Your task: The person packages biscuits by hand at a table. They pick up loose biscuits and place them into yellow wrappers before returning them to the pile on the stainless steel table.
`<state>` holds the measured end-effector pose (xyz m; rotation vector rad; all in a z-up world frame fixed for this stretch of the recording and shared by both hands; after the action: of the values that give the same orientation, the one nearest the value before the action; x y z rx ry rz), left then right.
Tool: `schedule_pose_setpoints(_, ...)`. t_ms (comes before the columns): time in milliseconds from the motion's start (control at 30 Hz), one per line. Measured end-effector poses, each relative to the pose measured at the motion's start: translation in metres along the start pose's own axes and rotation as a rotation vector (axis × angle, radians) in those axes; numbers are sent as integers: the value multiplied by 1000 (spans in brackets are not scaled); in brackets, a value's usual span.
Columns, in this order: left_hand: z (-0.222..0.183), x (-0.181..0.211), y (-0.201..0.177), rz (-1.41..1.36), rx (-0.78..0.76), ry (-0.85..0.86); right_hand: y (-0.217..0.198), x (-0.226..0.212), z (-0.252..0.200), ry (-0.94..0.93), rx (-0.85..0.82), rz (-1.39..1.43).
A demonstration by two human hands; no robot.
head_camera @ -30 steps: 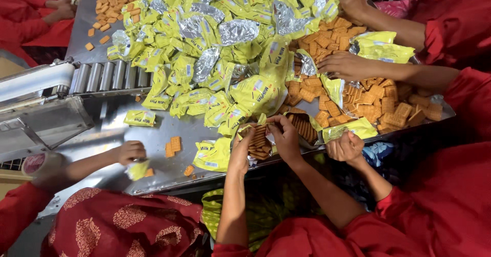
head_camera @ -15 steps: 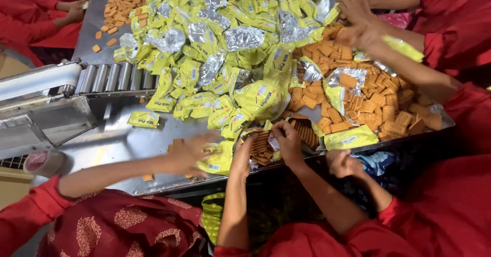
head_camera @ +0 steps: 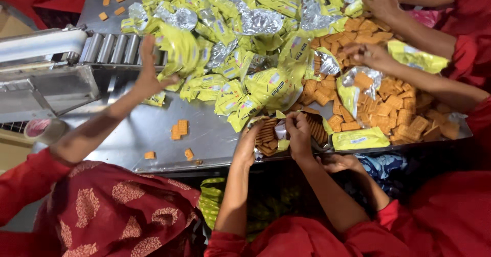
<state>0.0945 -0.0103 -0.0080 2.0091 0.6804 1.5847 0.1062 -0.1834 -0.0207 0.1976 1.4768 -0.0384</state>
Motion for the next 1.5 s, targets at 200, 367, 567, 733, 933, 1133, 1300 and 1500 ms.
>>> schedule_pose_setpoints(200, -1, 1, -7, -196, 40, -26, -1, -18, -2, -122, 51, -87)
schedule_pose_setpoints(367, -3, 11, -17, -432, 19, 116, 2, -27, -2, -19, 34, -21)
schedule_pose_setpoints(567, -25, 32, -17, -656, -122, 297, 7, -38, -4, -57, -59, -132)
schedule_pose_setpoints(733, -110, 97, -18, -815, -231, 480, 4, -23, 7, -129, -162, -74)
schedule_pose_setpoints(933, -330, 203, -33, -758, -260, 922, -3, -2, 29, -124, -218, -153)
schedule_pose_setpoints(1133, -566, 197, -75, -498, 578, 1651, 13, -31, 9, -259, -203, -323)
schedule_pose_setpoints(1300, -776, 157, -130, -97, 945, 1978, 22, -52, -14, -262, -267, -419)
schedule_pose_setpoints(1500, -1019, -6, -196, 169, 1628, 2185, 25, -25, -8, -301, -283, -241)
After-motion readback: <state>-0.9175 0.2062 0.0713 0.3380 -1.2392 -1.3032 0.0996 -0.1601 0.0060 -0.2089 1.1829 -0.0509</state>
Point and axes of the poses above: each hand's wrist, its own z-axis towards the middle knuckle, its own y-axis out of the palm, x = y × z, the point moved 9 cm from there along z, towards the middle knuckle, and after that the axes turned 15 degrees about -z, right-handed, at the moved point
